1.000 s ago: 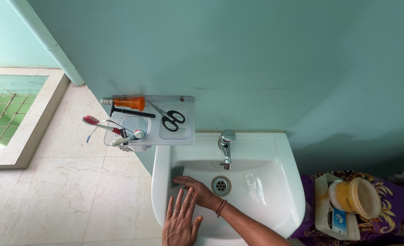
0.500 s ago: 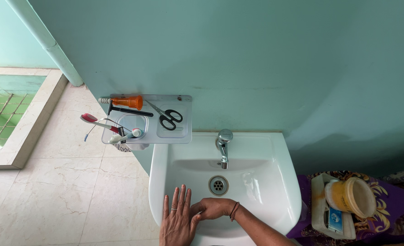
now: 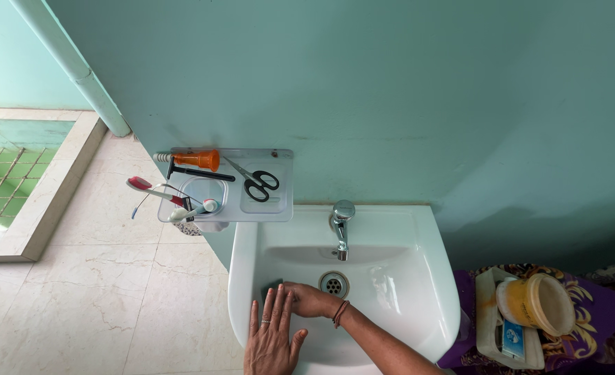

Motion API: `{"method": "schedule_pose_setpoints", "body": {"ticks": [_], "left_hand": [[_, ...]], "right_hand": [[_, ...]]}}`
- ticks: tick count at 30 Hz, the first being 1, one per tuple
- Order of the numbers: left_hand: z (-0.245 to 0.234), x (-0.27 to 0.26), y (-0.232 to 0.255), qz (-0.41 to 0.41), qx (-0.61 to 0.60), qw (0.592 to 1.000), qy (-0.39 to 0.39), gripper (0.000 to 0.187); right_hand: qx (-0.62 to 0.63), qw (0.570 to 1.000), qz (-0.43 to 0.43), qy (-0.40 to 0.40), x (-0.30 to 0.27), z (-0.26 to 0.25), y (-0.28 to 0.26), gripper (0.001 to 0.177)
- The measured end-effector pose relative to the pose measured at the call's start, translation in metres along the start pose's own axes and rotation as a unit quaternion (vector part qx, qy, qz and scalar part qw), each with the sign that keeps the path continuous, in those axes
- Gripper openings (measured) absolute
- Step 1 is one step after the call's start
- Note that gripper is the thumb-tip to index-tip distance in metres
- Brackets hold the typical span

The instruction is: The person scrubs the interior basin and the rim of a white wall-mounted sink using a green scouring pad. The person uses their right hand to scrub the surfaces while their left hand rests on the sink edge for support. The sink is located in a room with light blue walls and a tiled floor.

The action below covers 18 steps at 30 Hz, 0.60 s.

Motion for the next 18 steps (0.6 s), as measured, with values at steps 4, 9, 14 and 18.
{"method": "schedule_pose_setpoints", "body": {"ticks": [4,9,14,18], "left_hand": [[0.002,0.001,-0.001,0.009,0.0,1.0,0.0,0.08],[0.003,0.001,-0.002,0.009,0.009,1.0,-0.001,0.08],[0.006,0.0,-0.003,0.008,0.007,1.0,-0.018,0.081],[0.007,0.001,-0.004,0.016,0.01,1.0,0.016,0.08]], "right_hand": [[-0.04,0.996,-0.035,0.071,0.006,-0.007,0.003,0.051],[-0.038,0.996,-0.013,0.081,0.014,-0.013,0.015,0.067],[-0.075,0.997,0.006,-0.018,0.001,-0.009,0.035,0.059],[-0.018,0.984,0.004,-0.178,-0.019,0.012,0.039,0.058]]}}
Point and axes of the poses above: each hand's wrist, its own x-axis towards the middle knuckle, its own z-axis out of the palm, y = z × x, the point moved 3 cm from there along x, towards the middle knuckle, and after that the axes turned 10 degrees about -y, right-handed, at the moved point
